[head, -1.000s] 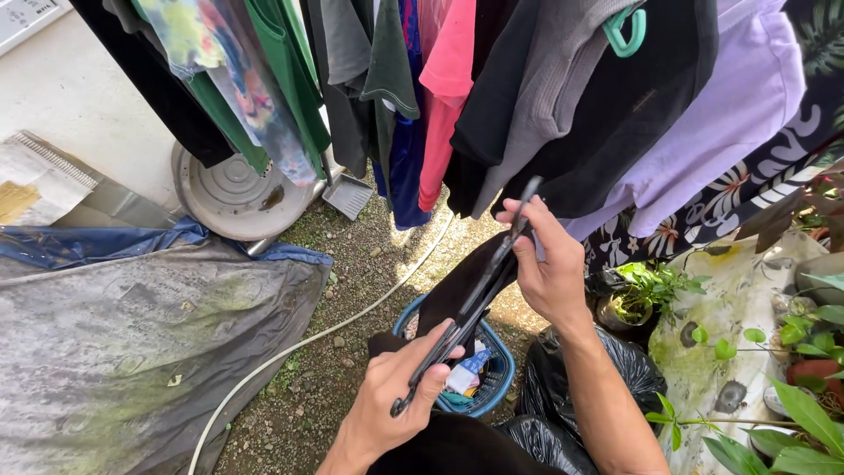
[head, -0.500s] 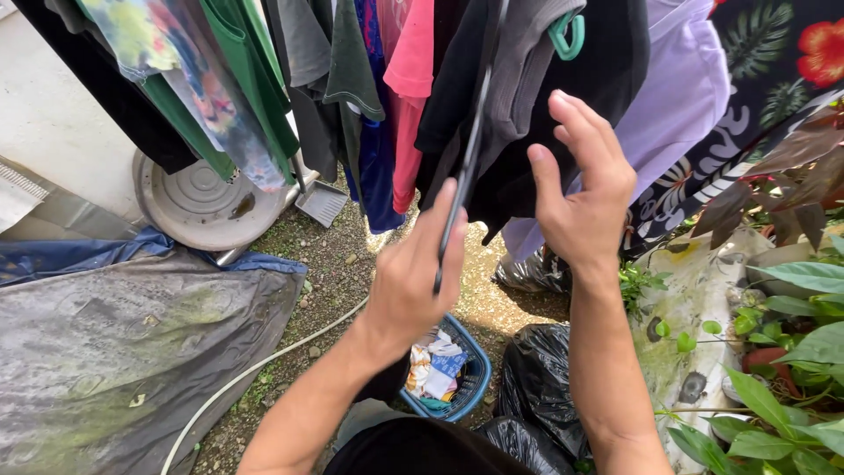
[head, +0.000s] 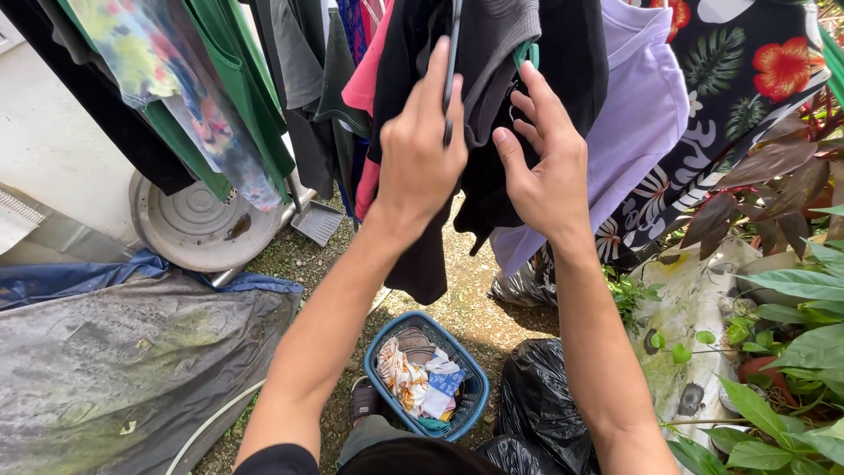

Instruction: The person is taking wet clothes from a blue laundry basket, putting them onto plastic hangers, and hanging them on an outdoor clothesline.

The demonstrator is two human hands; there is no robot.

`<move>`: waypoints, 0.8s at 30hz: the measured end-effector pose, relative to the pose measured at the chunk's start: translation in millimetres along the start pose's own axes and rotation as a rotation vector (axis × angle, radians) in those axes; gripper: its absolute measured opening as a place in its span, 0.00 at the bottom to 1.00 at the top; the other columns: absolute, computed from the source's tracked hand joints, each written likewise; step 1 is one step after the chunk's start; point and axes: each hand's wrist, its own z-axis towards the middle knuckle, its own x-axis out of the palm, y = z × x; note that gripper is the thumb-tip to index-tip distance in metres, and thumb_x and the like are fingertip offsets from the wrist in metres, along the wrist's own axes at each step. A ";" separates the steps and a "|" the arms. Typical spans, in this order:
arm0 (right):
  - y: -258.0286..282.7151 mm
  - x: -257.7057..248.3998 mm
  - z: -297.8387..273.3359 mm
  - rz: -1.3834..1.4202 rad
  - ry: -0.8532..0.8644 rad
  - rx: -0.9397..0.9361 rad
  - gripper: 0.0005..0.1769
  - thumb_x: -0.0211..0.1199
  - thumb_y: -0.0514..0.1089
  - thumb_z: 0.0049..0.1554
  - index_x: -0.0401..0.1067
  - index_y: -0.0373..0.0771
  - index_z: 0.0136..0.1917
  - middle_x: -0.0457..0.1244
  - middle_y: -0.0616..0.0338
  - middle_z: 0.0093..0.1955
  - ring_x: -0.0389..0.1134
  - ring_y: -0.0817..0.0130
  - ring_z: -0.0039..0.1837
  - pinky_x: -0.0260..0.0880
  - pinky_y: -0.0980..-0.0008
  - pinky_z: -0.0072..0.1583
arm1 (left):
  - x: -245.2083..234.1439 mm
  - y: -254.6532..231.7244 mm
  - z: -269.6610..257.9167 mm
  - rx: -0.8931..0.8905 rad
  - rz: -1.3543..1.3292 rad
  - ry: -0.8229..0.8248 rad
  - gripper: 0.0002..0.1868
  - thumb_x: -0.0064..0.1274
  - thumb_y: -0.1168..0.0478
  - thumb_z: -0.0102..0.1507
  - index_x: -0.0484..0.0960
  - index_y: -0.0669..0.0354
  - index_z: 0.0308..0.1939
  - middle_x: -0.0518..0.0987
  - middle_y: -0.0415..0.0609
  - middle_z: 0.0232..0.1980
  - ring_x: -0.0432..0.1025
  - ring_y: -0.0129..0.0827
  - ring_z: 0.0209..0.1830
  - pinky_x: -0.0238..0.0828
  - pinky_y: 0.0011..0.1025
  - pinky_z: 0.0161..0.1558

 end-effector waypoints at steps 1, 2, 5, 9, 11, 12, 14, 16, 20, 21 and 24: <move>0.8 0.7 1.2 0.007 -0.002 0.001 0.32 0.58 0.34 0.68 0.51 0.39 0.81 0.52 0.43 0.81 0.63 0.48 0.78 0.71 0.57 0.73 | 10.8 8.4 13.8 0.011 0.011 -0.017 0.23 0.45 0.63 0.79 0.57 0.58 0.76 0.82 0.54 0.60 0.83 0.44 0.52 0.82 0.37 0.42; 1.6 1.3 2.5 0.015 -0.005 0.002 0.33 0.59 0.33 0.67 0.50 0.38 0.81 0.52 0.43 0.81 0.63 0.48 0.78 0.71 0.57 0.74 | 21.8 16.7 27.6 0.022 0.021 -0.034 0.23 0.46 0.61 0.80 0.56 0.56 0.76 0.82 0.53 0.62 0.84 0.44 0.55 0.82 0.38 0.41; -1.0 2.8 1.1 0.002 -0.024 -0.006 0.35 0.60 0.32 0.67 0.49 0.39 0.82 0.51 0.43 0.83 0.63 0.48 0.79 0.71 0.57 0.74 | 33.2 19.6 81.2 0.039 0.014 -0.069 0.08 0.42 0.61 0.70 0.72 0.61 0.40 0.74 0.52 0.31 0.72 0.54 0.30 0.63 0.47 0.25; 1.8 0.2 -4.5 -0.015 -0.028 0.027 0.35 0.60 0.34 0.67 0.49 0.40 0.82 0.49 0.42 0.83 0.63 0.47 0.78 0.71 0.57 0.74 | 67.0 61.4 103.6 0.048 -0.081 -0.077 0.11 0.47 0.65 0.63 0.70 0.59 0.25 0.73 0.48 0.22 0.68 0.50 0.21 0.60 0.46 0.27; 0.3 -3.6 -11.4 -0.020 -0.005 0.053 0.35 0.59 0.35 0.67 0.49 0.39 0.82 0.49 0.43 0.83 0.61 0.46 0.79 0.70 0.56 0.74 | 68.3 66.2 99.5 -0.096 -0.210 0.047 0.16 0.36 0.60 0.70 0.67 0.61 0.27 0.75 0.51 0.24 0.69 0.50 0.24 0.61 0.47 0.33; 1.3 -9.3 -16.4 -0.029 -0.014 0.054 0.35 0.59 0.35 0.67 0.49 0.39 0.82 0.49 0.43 0.83 0.61 0.46 0.79 0.70 0.56 0.74 | 68.7 66.1 89.3 -0.090 -0.220 0.049 0.16 0.36 0.60 0.70 0.67 0.61 0.27 0.75 0.51 0.24 0.69 0.50 0.24 0.61 0.47 0.33; 3.6 -17.2 -23.6 -0.035 -0.039 0.061 0.32 0.58 0.36 0.67 0.52 0.38 0.81 0.50 0.46 0.83 0.63 0.49 0.78 0.71 0.58 0.73 | 68.1 69.5 71.7 -0.163 -0.234 0.094 0.20 0.35 0.54 0.76 0.66 0.58 0.69 0.85 0.58 0.58 0.80 0.55 0.59 0.75 0.45 0.57; 7.7 -28.0 -29.1 -0.018 -0.095 0.048 0.29 0.58 0.33 0.67 0.56 0.37 0.78 0.54 0.47 0.80 0.66 0.50 0.75 0.74 0.60 0.70 | 64.6 73.2 58.2 -0.224 -0.240 0.118 0.23 0.38 0.50 0.75 0.64 0.57 0.71 0.83 0.60 0.62 0.78 0.52 0.63 0.75 0.45 0.60; 11.4 -63.0 -42.7 -0.110 -0.309 -0.064 0.20 0.58 0.26 0.67 0.65 0.31 0.71 0.62 0.44 0.69 0.72 0.53 0.64 0.77 0.69 0.59 | 57.6 72.7 26.3 -0.358 -0.255 0.109 0.34 0.50 0.50 0.74 0.51 0.50 0.78 0.74 0.57 0.74 0.73 0.48 0.73 0.69 0.43 0.70; 8.0 -77.5 -41.9 -0.121 -0.320 -0.056 0.20 0.58 0.26 0.67 0.65 0.31 0.71 0.62 0.44 0.69 0.72 0.53 0.64 0.77 0.69 0.59 | 50.6 63.6 22.9 -0.354 -0.268 0.120 0.34 0.50 0.50 0.74 0.51 0.50 0.78 0.74 0.57 0.74 0.73 0.48 0.73 0.69 0.43 0.70; -3.6 -127.4 -39.6 -0.468 -0.539 -0.249 0.18 0.57 0.17 0.63 0.69 0.23 0.65 0.62 0.36 0.60 0.67 0.49 0.58 0.78 0.61 0.55 | 32.4 35.8 16.4 -0.283 -0.302 0.057 0.37 0.53 0.64 0.77 0.46 0.58 0.81 0.53 0.55 0.85 0.51 0.45 0.88 0.50 0.39 0.88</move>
